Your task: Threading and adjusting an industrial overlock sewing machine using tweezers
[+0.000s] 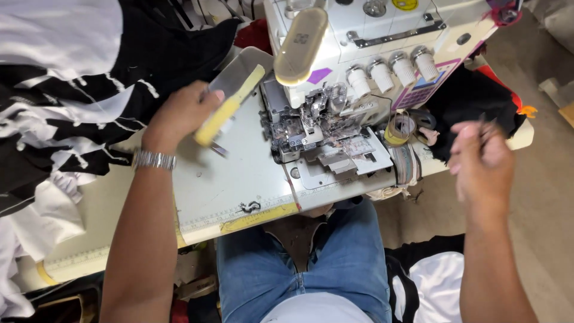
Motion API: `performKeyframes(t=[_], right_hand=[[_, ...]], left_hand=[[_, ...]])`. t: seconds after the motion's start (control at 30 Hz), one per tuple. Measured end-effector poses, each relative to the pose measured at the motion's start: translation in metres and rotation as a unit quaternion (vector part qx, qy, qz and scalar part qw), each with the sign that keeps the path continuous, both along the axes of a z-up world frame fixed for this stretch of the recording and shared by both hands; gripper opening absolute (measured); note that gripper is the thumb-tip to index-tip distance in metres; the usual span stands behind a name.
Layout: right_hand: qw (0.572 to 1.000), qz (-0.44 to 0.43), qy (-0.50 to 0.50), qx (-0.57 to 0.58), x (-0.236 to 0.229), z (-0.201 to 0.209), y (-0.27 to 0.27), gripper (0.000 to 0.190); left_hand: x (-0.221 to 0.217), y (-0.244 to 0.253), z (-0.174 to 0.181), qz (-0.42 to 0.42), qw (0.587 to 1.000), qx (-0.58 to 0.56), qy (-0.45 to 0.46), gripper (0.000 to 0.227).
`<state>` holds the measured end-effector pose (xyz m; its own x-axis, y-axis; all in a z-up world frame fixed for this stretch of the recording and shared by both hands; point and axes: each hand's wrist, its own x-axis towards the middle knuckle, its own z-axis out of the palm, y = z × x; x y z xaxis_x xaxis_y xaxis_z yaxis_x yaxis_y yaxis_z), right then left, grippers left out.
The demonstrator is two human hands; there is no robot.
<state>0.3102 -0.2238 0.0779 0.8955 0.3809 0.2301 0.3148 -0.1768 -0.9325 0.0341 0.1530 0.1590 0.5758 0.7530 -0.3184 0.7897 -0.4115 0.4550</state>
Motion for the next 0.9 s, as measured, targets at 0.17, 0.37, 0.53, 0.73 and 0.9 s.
performKeyframes(t=[0.17, 0.37, 0.53, 0.73, 0.9], right_hand=[[0.998, 0.019, 0.013, -0.057, -0.043, -0.055, -0.01, 0.012], [0.994, 0.034, -0.102, -0.031, -0.076, -0.111, 0.004, 0.021], [0.975, 0.033, -0.22, -0.031, -0.077, -0.136, 0.019, 0.047], [0.969, -0.019, -0.245, -0.03, -0.075, -0.142, 0.053, 0.091], [0.978, -0.006, -0.202, -0.045, -0.083, -0.128, 0.044, 0.094]], left_hand=[[-0.008, -0.056, -0.035, -0.01, 0.982, -0.104, -0.16, 0.042], [0.009, -0.112, -0.059, 0.005, 0.861, -0.191, -0.471, 0.071], [0.017, -0.124, -0.097, 0.059, 0.839, -0.182, -0.51, 0.073], [0.029, -0.164, -0.128, 0.114, 0.9, -0.072, -0.415, 0.134], [0.035, -0.163, -0.135, 0.151, 0.873, -0.049, -0.462, 0.124]])
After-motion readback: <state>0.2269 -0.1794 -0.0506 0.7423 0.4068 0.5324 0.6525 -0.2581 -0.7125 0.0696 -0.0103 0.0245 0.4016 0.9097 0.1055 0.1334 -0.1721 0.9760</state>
